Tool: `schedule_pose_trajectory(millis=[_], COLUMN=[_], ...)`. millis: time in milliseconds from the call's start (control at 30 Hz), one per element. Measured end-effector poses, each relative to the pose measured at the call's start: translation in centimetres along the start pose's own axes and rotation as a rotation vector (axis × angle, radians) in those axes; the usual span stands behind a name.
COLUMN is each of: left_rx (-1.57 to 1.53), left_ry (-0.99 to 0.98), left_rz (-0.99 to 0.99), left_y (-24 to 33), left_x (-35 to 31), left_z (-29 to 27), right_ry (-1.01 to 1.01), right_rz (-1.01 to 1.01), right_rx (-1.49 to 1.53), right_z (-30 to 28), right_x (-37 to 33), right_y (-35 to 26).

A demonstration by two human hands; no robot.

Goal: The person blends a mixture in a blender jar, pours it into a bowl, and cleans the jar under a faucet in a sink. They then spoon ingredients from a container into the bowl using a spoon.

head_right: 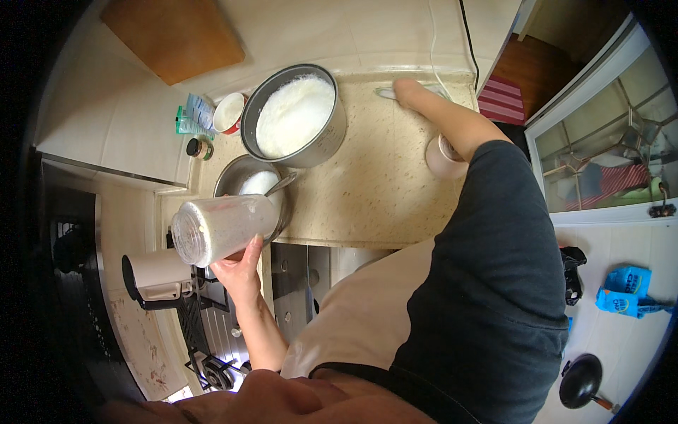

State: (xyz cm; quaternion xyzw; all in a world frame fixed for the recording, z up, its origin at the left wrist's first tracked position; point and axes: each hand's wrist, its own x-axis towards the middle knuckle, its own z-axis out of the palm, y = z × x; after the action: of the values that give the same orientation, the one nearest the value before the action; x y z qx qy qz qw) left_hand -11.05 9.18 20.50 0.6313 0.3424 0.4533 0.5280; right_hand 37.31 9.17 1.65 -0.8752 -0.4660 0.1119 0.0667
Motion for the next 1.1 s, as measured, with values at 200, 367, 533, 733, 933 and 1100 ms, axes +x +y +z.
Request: schedule_pose_trajectory(millis=[200, 367, 533, 733, 933, 1100], left_rx=[-0.002, -0.059, -0.099, -0.145, 0.000, 0.108], left_ry=[-0.003, -0.006, -0.019, -0.021, 0.118, 0.378], left_rz=[-0.024, -0.022, -0.001, -0.118, 0.030, 0.088], left_y=[0.2, 0.4, -0.5, -2.8, -4.0, -4.1], left_x=[-0.5, -0.8, -0.7, 0.8, 2.0, 2.6], left_z=[-0.6, 0.1, -0.3, 0.8, -1.7, -4.6], right_ry=[-0.014, -0.084, -0.079, -0.249, -0.226, -0.115], right_rz=[-0.141, -0.147, -0.003, -0.215, -0.470, -0.335], right_rx=[0.176, 0.124, 0.084, 0.076, 0.183, 0.694], right_z=[2.0, 1.5, 3.7, 5.2, 3.0, 0.6], right_x=[1.1, -2.6, -8.1, -19.0, -24.3, -20.1], right_y=[-6.2, -9.4, -13.7, -18.4, -17.5, -18.6])
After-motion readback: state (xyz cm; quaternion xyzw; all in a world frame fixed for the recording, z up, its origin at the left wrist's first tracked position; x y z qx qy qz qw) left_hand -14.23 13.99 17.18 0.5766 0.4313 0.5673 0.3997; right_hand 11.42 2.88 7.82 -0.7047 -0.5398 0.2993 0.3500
